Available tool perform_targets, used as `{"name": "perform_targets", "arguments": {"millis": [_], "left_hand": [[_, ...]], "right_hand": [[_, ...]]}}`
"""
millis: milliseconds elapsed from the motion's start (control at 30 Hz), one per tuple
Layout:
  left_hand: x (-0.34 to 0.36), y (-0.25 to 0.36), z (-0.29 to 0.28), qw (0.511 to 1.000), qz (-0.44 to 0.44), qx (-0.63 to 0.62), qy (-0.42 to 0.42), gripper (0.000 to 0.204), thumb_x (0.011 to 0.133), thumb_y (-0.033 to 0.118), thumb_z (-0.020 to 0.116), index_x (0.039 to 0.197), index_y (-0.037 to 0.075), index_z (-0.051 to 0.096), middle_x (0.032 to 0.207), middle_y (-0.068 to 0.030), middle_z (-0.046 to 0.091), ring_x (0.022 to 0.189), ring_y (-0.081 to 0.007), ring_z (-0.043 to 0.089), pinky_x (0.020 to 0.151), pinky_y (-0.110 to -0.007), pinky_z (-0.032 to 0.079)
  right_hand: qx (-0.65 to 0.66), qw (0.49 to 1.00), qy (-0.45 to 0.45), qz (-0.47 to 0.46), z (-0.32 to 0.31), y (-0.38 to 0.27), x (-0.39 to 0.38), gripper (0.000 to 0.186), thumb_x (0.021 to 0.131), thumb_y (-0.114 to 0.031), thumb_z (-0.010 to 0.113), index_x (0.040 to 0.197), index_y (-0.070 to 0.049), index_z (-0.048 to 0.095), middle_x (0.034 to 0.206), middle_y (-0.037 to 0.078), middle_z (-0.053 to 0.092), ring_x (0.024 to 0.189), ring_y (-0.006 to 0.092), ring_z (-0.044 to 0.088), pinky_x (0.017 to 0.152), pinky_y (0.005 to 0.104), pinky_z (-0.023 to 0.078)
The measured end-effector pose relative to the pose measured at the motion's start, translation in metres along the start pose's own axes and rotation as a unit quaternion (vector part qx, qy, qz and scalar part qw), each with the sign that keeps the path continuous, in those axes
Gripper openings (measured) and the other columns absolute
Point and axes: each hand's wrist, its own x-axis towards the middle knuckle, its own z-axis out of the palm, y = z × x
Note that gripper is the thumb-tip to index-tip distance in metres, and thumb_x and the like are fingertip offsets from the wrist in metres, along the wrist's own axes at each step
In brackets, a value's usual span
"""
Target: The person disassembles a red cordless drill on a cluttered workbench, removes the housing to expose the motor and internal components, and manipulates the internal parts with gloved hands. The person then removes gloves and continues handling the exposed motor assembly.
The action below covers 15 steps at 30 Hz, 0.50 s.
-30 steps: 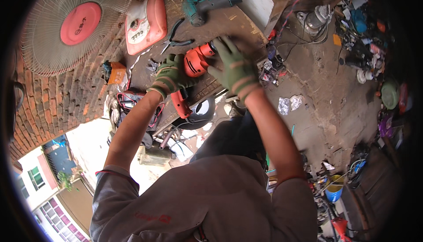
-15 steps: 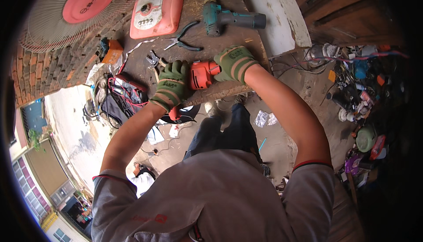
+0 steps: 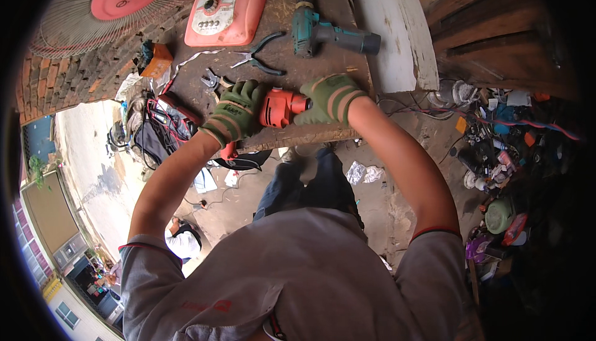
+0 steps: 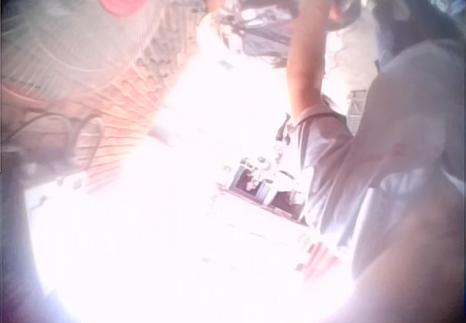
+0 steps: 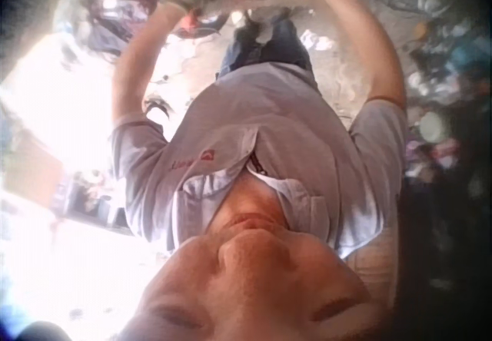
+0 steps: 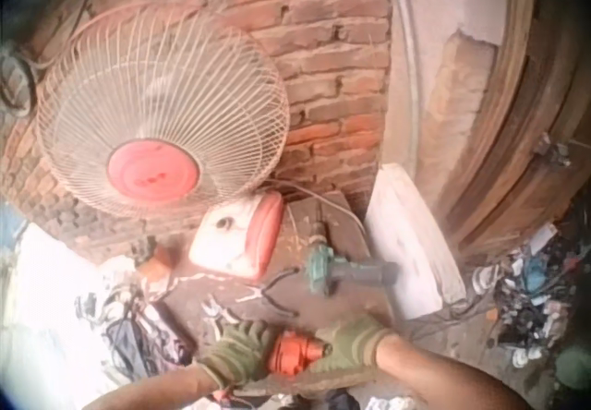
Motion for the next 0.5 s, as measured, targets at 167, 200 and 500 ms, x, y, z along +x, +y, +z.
{"name": "perform_targets", "arguments": {"millis": [167,200,500], "left_hand": [[0.000,0.005,0.000,0.999,-0.007,-0.013,0.038,0.073,0.075,0.029,0.077,0.140,0.007,0.052,0.125,-0.0171,0.059,0.117,-0.0370,0.060,0.097,-0.049,0.050],[0.001,0.007,-0.004,0.999,-0.012,-0.019,0.039,0.073,0.075,0.029,0.077,0.140,0.007,0.052,0.125,-0.0171,0.059,0.118,-0.0368,0.060,0.097,-0.049,0.050],[-0.001,0.013,0.001,0.999,-0.005,-0.004,0.043,0.058,0.077,0.020,0.070,0.130,0.002,0.057,0.121,-0.0191,0.060,0.109,-0.0392,0.060,0.094,-0.050,0.050]], "right_hand": [[0.288,0.956,0.045,0.032,0.022,0.016,0.056,0.048,0.092,-0.049,0.070,0.116,-0.008,0.075,0.108,0.016,0.077,0.093,0.0265,0.073,0.087,0.0359,0.056],[0.286,0.957,0.023,0.043,0.025,0.015,0.070,0.048,0.091,-0.050,0.069,0.117,-0.010,0.076,0.109,0.015,0.077,0.093,0.0290,0.073,0.089,0.0360,0.055],[0.069,0.996,-0.054,-0.007,0.011,-0.008,0.087,0.034,0.101,-0.040,0.054,0.107,-0.015,0.076,0.110,0.010,0.075,0.094,0.0321,0.072,0.082,0.0404,0.057]]}}
